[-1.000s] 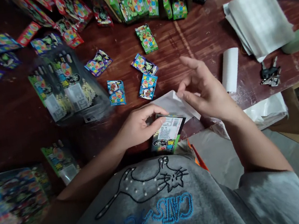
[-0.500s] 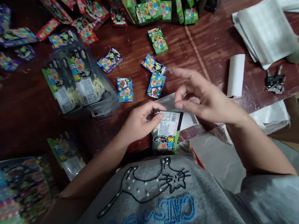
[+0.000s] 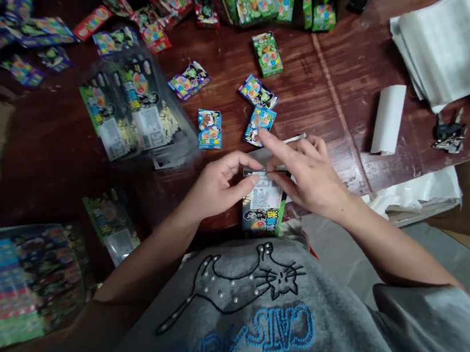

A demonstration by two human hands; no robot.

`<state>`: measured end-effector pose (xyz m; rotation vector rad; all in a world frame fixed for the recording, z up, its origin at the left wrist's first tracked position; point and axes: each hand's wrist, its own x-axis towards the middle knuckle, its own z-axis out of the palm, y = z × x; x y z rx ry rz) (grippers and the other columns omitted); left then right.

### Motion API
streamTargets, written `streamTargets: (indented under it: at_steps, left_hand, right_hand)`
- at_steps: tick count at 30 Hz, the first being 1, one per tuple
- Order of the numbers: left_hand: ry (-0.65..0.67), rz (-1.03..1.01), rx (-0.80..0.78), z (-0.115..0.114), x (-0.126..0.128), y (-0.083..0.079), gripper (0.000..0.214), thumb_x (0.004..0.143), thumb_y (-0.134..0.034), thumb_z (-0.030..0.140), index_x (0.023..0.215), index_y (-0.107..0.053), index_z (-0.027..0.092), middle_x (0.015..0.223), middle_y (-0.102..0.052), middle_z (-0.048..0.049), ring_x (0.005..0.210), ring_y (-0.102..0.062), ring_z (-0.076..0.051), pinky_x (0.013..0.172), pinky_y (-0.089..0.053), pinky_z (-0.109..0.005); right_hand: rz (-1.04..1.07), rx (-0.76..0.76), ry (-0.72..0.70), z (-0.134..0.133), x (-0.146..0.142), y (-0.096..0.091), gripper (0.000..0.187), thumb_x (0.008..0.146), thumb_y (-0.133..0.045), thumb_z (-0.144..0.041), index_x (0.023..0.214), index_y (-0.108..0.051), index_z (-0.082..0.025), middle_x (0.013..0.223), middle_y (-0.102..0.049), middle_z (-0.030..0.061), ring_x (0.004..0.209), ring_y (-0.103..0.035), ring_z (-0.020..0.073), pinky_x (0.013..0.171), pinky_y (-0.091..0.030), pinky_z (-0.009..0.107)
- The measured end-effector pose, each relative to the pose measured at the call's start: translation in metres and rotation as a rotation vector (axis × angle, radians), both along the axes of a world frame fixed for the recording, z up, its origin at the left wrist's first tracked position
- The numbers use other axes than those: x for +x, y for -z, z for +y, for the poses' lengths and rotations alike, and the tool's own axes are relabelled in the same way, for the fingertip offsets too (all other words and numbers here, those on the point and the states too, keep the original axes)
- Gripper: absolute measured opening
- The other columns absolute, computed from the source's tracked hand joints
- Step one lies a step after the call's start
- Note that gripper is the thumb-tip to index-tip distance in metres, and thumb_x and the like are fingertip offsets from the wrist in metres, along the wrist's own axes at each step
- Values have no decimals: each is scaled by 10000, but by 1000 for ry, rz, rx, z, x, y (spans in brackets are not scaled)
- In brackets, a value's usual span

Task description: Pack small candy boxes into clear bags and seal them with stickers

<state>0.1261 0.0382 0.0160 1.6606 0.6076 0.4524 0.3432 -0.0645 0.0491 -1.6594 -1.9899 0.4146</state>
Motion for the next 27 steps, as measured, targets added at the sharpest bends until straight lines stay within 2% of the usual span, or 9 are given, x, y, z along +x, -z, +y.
streamTargets:
  at_steps: [3, 6, 8, 11, 14, 17, 21, 25, 27]
  left_hand:
    - [9, -78, -48, -2, -7, 1, 187, 913, -760, 266, 1055, -663, 194, 994, -741, -35, 874, -697, -149, 787, -562, -278]
    - [-46, -106, -48, 5, -26, -1, 239, 886, -804, 275, 996, -603, 207, 950, -711, -11, 841, -685, -135, 736, -554, -261]
    - [-202, -92, 14, 13, -52, -6, 262, 885, -830, 275, 1028, -616, 227, 964, -722, -3, 860, -698, -143, 737, -568, -269]
    - [-589, -161, 85, 20, -101, -11, 436, 878, -902, 341, 1226, -641, 311, 1046, -756, 15, 987, -731, -176, 840, -621, -316]
    - [-778, -247, 31, 1, -136, -4, 779, 846, -942, 454, 1494, -512, 410, 1279, -744, -3, 1166, -727, -229, 974, -639, -389]
    - [-737, -179, -20, -37, -144, 10, 844, 878, -897, 510, 1578, -440, 396, 1476, -663, -57, 1233, -723, -254, 976, -648, -402]
    - [-596, -48, -71, -72, -135, 17, 604, 884, -893, 425, 1375, -580, 264, 1275, -735, -71, 1031, -757, -193, 801, -643, -287]
    - [-527, -72, -95, -67, -122, 12, 364, 931, -837, 349, 1189, -608, 235, 1184, -709, -45, 916, -736, -128, 772, -621, -224]
    - [-517, -122, -52, -58, -116, 13, 377, 960, -796, 308, 1272, -589, 263, 1185, -683, -36, 924, -729, -122, 812, -633, -238]
  right_hand:
    - [-45, -13, -42, 6, -18, -2, 852, 1096, -508, -262, 1778, 0, -318, 1183, -822, 47, 1049, -657, 302, 1099, -423, 585]
    - [3, -54, -161, 20, -28, -5, 851, 1100, -490, -273, 1779, 22, -322, 1275, -805, 55, 1122, -656, 314, 1111, -438, 609]
    - [78, -14, -195, 28, -30, -6, 849, 1098, -513, -332, 1778, -5, -353, 1385, -757, 64, 1237, -651, 332, 1155, -435, 640]
    - [307, 111, -19, 32, -31, 0, 888, 1067, -583, -475, 1764, -37, -402, 1575, -597, 107, 1405, -605, 366, 1152, -503, 631]
    - [567, 93, 101, 32, -44, 19, 904, 1027, -658, -524, 1738, -107, -435, 1540, -583, 141, 1264, -703, 317, 998, -641, 529]
    - [715, 58, 106, 34, -67, 38, 846, 1032, -665, -506, 1704, -152, -467, 1369, -674, 98, 1060, -759, 246, 888, -686, 461]
    - [802, 47, 140, 38, -86, 41, 715, 1048, -632, -524, 1652, -253, -460, 1272, -719, 71, 1039, -755, 230, 821, -691, 388]
    - [822, -20, 121, 40, -95, 30, 578, 1084, -551, -537, 1613, -342, -434, 1248, -740, 65, 1089, -768, 237, 842, -693, 389]
    - [790, 28, 135, 42, -99, 29, 614, 1072, -565, -562, 1627, -334, -436, 1317, -715, 84, 1182, -753, 260, 885, -691, 415]
